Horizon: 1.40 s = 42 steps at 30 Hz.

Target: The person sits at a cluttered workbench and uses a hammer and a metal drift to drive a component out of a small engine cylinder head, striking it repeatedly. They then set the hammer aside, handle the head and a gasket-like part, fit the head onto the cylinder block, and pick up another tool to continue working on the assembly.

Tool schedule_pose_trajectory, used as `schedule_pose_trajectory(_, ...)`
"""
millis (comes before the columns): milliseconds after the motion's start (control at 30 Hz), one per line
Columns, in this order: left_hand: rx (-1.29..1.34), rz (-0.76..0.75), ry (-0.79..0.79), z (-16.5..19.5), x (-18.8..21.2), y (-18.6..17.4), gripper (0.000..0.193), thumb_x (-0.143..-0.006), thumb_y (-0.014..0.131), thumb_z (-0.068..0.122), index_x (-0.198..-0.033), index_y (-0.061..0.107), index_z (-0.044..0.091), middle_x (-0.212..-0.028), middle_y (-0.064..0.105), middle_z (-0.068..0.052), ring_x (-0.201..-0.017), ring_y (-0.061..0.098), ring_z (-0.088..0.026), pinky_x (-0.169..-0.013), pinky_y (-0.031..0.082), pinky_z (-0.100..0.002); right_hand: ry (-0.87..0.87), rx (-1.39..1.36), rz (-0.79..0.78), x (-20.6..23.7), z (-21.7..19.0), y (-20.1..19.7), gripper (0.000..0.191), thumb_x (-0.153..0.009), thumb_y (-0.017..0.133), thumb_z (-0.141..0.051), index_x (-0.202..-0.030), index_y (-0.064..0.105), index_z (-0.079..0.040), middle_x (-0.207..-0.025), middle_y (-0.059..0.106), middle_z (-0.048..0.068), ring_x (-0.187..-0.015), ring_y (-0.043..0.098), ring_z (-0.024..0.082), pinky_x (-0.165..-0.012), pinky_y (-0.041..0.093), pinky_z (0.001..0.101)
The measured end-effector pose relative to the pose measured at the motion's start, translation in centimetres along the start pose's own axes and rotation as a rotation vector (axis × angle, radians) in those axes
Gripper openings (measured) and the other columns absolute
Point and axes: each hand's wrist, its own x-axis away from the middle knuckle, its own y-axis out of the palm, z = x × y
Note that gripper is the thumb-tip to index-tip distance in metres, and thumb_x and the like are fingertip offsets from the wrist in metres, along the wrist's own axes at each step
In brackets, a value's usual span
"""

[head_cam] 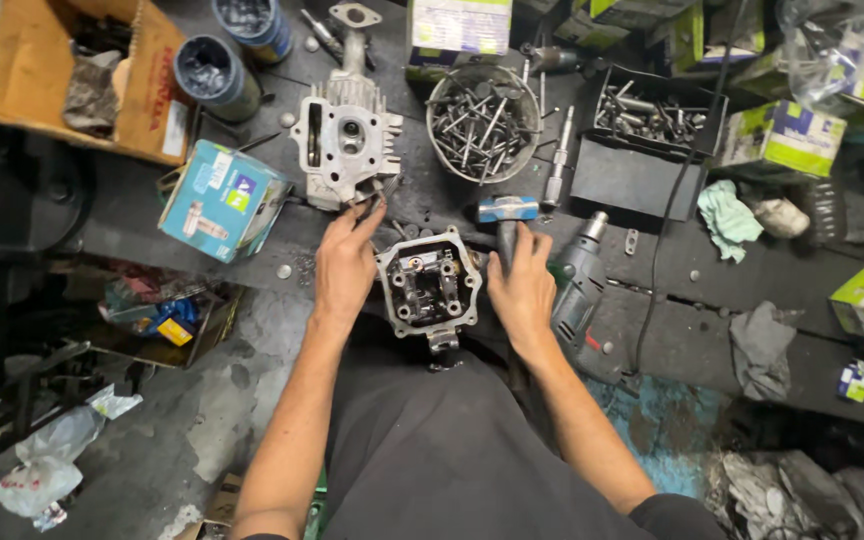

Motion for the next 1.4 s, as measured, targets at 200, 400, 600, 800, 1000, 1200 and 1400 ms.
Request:
schedule_pose_trajectory(200, 0.257, -0.043, -0.286, 2.5, 2.1, -1.0, 0.04, -0.103, 0.063, 0.017, -0.14, 0.058, 0.005, -0.138, 0.064, -0.019, -0.13, 0.062, -0.034, -0.109, 0.048, -0.041, -0.128, 0.008, 0.113, -1.4, 0.6, -1.5, 0.025, -0.094, 0.07, -0.008, -0.118, 0.064, -0.008, -0.112, 0.066, 0.015, -0.102, 0.067, 0.037, -0.086, 0.055, 0.0463)
schedule_pose_trajectory(400, 0.29, -0.118, -0.246, 6.3, 5.9, -0.9, 0.086, -0.086, 0.08, 0.029, -0.153, 0.037, -0.003, -0.159, 0.037, -0.028, -0.148, 0.039, -0.041, -0.119, 0.034, -0.046, -0.157, -0.103, 0.285, -8.8, 3.2, -3.2, 0.027, -0.096, 0.068, -0.001, -0.123, 0.064, -0.001, -0.108, 0.066, 0.019, -0.098, 0.066, 0.037, -0.085, 0.054, 0.044)
schedule_pose_trajectory(600, 0.228, -0.109, -0.247, 7.3, 6.4, -0.1, 0.092, -0.078, 0.087, 0.03, -0.153, 0.042, 0.004, -0.166, 0.027, -0.026, -0.151, 0.035, -0.042, -0.118, 0.038, -0.045, -0.197, -0.139, 0.145, -15.4, 5.0, -2.7, 0.016, -0.1, 0.074, -0.009, -0.105, 0.061, -0.001, -0.094, 0.067, 0.016, -0.086, 0.065, 0.035, -0.074, 0.052, 0.0437)
schedule_pose_trajectory(800, 0.271, -0.164, -0.25, 6.6, 5.4, -1.3, 0.091, -0.072, 0.089, 0.032, -0.15, 0.048, 0.009, -0.166, 0.035, -0.02, -0.148, 0.046, -0.037, -0.115, 0.045, -0.043, 0.312, -0.988, -0.084, -8.7, 6.8, -5.1, 0.016, -0.099, 0.074, -0.001, -0.097, 0.058, -0.006, -0.094, 0.068, 0.009, -0.084, 0.066, 0.016, -0.079, 0.056, 0.0273)
schedule_pose_trajectory(1000, 0.24, -0.262, -0.302, 6.2, 4.4, -1.8, 0.094, -0.069, 0.09, 0.039, -0.149, 0.047, 0.012, -0.167, 0.032, -0.019, -0.143, 0.05, -0.037, -0.109, 0.048, -0.044, 0.573, -1.556, -0.494, -3.6, 4.0, -5.6, 0.044, -0.088, 0.079, -0.006, -0.126, 0.056, -0.005, -0.096, 0.067, 0.013, -0.085, 0.068, 0.021, -0.078, 0.058, 0.0334)
schedule_pose_trajectory(1200, 0.257, -0.319, -0.338, 5.6, 3.7, -1.8, 0.104, -0.068, 0.09, 0.039, -0.152, 0.035, 0.011, -0.167, 0.029, -0.019, -0.136, 0.053, -0.041, -0.104, 0.051, -0.046, 0.339, -1.585, -0.799, -2.1, 0.5, -4.2, 0.092, -0.092, 0.082, -0.01, -0.167, 0.03, -0.018, -0.095, 0.064, 0.017, -0.087, 0.068, 0.026, -0.078, 0.061, 0.0405)
schedule_pose_trajectory(1400, 0.292, -0.309, -0.308, 4.9, 3.8, -1.5, 0.101, -0.069, 0.091, 0.037, -0.152, 0.038, 0.012, -0.168, 0.03, -0.02, -0.139, 0.054, -0.04, -0.106, 0.053, -0.044, 0.137, -1.779, -0.883, -3.4, -0.2, -3.4, 0.09, -0.097, 0.076, -0.003, -0.162, 0.024, -0.037, -0.096, 0.063, 0.02, -0.084, 0.076, 0.032, -0.069, 0.067, 0.0442)
